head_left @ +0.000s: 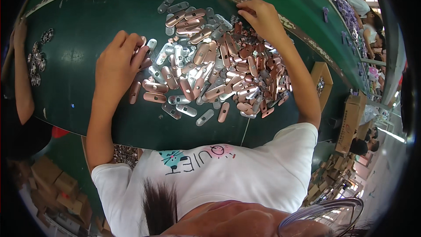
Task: Assemble small purple handheld fans on an electronics factory production line.
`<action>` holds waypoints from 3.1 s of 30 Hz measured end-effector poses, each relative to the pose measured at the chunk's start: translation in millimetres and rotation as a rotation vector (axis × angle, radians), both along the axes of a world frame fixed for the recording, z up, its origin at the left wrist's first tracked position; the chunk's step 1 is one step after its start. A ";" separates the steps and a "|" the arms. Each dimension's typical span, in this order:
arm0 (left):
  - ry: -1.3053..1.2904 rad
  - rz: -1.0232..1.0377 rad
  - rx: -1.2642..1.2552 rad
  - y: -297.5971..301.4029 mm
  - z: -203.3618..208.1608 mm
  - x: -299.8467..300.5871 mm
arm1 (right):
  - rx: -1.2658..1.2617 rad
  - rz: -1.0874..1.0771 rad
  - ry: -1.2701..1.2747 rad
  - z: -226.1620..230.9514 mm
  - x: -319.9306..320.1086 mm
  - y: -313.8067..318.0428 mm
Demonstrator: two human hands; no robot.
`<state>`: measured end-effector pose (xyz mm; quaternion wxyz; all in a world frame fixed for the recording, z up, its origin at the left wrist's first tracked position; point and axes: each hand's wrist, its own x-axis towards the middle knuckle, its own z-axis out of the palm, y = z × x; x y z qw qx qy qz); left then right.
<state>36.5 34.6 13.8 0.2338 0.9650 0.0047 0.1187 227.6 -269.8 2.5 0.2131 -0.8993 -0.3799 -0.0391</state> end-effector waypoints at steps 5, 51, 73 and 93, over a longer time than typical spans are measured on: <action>0.130 -0.018 -0.110 12.0 15.7 -2.8 | -0.033 0.059 -0.049 -0.5 -1.6 2.9; 0.505 -0.105 -1.414 -49.2 -3.7 -19.1 | 0.532 0.237 0.388 9.8 -132.3 69.6; 0.508 -0.190 -1.378 -48.0 -6.7 -27.1 | 0.226 0.408 0.463 51.5 -116.5 60.6; 0.396 -0.241 -1.306 -59.6 -3.7 -37.8 | -0.237 -0.471 -0.025 -40.6 236.9 226.9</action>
